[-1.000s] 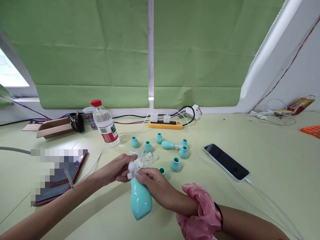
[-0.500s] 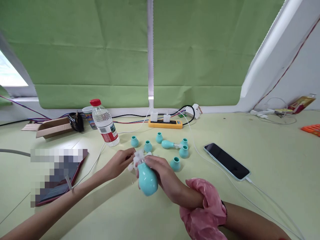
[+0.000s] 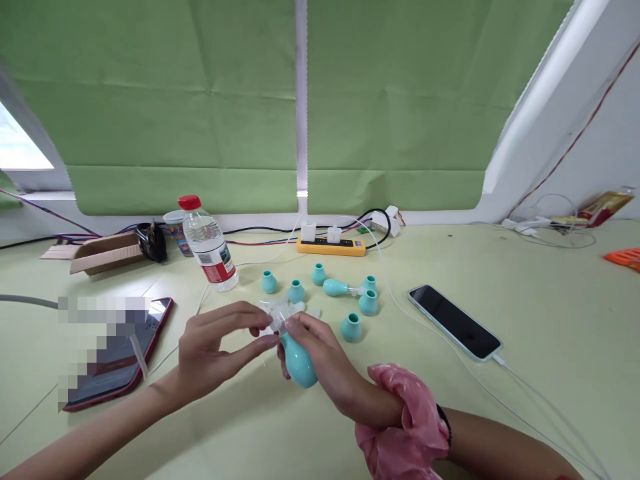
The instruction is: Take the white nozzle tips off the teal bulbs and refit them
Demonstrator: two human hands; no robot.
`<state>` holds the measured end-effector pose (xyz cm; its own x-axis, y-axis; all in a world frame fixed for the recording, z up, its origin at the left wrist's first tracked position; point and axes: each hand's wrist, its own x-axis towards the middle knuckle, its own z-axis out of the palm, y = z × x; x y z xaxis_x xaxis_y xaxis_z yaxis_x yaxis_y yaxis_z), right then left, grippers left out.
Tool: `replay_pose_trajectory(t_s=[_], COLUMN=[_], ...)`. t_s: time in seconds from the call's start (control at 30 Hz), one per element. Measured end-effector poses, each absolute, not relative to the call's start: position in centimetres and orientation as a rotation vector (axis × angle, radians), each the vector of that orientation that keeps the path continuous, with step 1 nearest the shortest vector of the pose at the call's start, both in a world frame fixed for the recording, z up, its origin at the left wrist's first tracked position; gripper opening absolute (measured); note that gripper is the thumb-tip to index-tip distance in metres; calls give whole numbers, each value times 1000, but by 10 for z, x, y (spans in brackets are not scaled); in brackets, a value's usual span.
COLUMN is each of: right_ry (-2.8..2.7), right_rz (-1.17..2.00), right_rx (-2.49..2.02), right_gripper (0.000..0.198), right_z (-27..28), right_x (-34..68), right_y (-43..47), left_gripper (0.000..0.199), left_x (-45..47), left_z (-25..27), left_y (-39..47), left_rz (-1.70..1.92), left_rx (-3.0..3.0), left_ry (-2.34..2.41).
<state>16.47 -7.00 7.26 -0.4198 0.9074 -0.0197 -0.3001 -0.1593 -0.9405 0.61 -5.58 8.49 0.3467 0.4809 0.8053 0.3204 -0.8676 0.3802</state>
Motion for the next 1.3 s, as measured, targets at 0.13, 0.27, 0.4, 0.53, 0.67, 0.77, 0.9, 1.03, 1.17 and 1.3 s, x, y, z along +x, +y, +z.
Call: replay_pose_trajectory(t_s=[0.13, 0.27, 0.4, 0.53, 0.67, 0.77, 0.9, 1.03, 1.17, 1.3], right_ry=[-1257, -1280, -1237, -1260, -1360, -1382, -1382, -1418, -1451, -1494], right_rz=[1681, 1628, 1607, 1534, 1405, 1351, 1318, 1303, 1302, 1274], right_rx=[-771, -777, -805, -815, -849, -877, -859, -845, -851, -881], right_gripper=[30, 31, 32, 31, 27, 24, 19, 18, 19, 22], right_z=[72, 72, 72, 72, 69, 66, 63, 65, 69, 67], right_x=[164, 163, 161, 160, 158, 156, 153, 154, 158, 159], right_y=[-72, -72, -74, -78, -82, -86, -90, -91, -90, -88], left_gripper=[12, 15, 20, 23, 16, 15, 15, 13, 9, 11], left_x=[6, 6, 9, 12, 17, 22, 24, 20, 14, 9], left_z=[87, 86, 84, 81, 76, 71, 66, 72, 85, 86], left_y=[-56, -56, -58, -59, -63, -67, -70, -67, -63, -60], left_rz=[1531, 1494, 1572, 1661, 1732, 1769, 1833, 1738, 1568, 1529], left_rx=[2438, 2466, 2544, 2511, 2406, 2306, 2265, 2233, 2276, 2586], left_ry=[678, 695, 726, 694, 726, 758, 773, 759, 736, 779])
